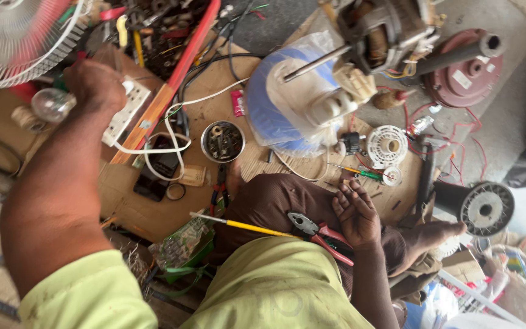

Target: The person sits on the floor of a repair workshop and repairs an electric fan motor. They use a screwdriver to unscrew and adjust components, handle pliers and small motor parts, then hold the assembled motor and test it near a lit bulb on a test board.

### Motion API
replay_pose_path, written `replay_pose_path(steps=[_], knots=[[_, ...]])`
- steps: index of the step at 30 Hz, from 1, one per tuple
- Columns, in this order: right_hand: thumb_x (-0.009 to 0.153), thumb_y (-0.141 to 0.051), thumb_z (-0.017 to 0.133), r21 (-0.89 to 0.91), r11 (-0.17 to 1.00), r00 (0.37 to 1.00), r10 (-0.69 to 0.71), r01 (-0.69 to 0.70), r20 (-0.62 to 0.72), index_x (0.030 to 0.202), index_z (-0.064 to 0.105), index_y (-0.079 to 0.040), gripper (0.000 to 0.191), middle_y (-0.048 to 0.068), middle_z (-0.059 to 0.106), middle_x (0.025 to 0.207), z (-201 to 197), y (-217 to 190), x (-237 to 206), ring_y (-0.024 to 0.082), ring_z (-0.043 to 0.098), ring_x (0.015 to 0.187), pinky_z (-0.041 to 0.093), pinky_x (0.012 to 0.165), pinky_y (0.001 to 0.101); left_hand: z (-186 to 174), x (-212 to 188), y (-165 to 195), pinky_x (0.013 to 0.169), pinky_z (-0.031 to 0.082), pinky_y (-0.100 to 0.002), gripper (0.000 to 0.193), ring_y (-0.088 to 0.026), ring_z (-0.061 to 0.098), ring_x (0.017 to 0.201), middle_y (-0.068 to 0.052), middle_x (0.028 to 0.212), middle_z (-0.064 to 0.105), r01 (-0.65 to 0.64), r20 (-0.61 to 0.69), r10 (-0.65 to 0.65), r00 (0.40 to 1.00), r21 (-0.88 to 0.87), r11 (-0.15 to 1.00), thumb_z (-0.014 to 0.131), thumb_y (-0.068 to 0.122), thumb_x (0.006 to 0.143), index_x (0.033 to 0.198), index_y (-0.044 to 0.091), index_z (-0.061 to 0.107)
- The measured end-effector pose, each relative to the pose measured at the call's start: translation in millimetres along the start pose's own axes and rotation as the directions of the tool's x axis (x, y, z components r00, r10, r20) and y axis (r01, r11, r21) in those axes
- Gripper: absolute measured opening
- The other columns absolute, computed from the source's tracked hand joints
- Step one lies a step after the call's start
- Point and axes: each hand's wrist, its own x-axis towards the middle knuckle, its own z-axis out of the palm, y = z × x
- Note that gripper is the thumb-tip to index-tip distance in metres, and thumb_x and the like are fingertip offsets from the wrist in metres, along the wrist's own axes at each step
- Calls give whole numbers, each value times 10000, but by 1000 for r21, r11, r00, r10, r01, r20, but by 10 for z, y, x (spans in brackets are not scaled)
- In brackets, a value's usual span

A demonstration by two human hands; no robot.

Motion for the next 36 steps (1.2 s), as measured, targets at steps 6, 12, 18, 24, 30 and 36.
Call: replay_pose_path(steps=[6,12,18,24,30,36], knots=[[1055,-43,510,-10,1000,1000,8,-8,-22,1352,544,-26,300,176,646,1299,18,-20,-8,285,662,1157,538,1018,450,32,6,59,822,568,-358,93,-298,638,936,-265,1062,638,-12,7,12,1000,30,999,756,-51,778,800,40,762],[1046,-46,517,-14,1000,999,10,-10,-39,1344,548,-27,300,174,644,1306,70,-30,-11,283,663,1153,542,1011,447,15,-41,127,840,555,-367,92,-320,618,978,-280,1105,619,-21,14,21,1000,50,999,772,-42,780,816,42,776],[1035,-43,525,-7,1000,999,11,-12,-33,1336,558,-44,303,168,655,1296,102,-37,-22,279,665,1150,541,1008,442,-4,-136,115,858,542,-377,93,-343,598,1020,-296,1148,600,-39,24,38,999,64,997,787,-34,782,832,45,791],[1031,-43,536,-14,1000,999,10,-11,-39,1329,564,-51,299,153,665,1274,73,-37,-18,271,671,1143,538,1010,445,143,-206,40,876,529,-386,97,-365,578,1063,-311,1191,582,-53,24,52,998,23,998,803,-25,783,848,47,805],[1025,-48,546,-18,1000,999,11,-12,-45,1328,564,-49,304,149,666,1263,8,-34,-13,266,670,1138,535,1012,445,233,-225,-153,866,553,-361,223,-249,703,959,-157,1056,746,-101,-76,89,993,-171,980,818,-9,787,991,59,757],[1020,-56,542,-16,1000,999,14,-15,-48,1325,561,-47,307,152,664,1258,-32,-23,-14,271,670,1128,533,1013,451,342,-297,-277,949,484,-430,204,-276,706,962,-131,1039,779,-136,-106,116,988,-213,968,867,114,843,1028,93,783]])
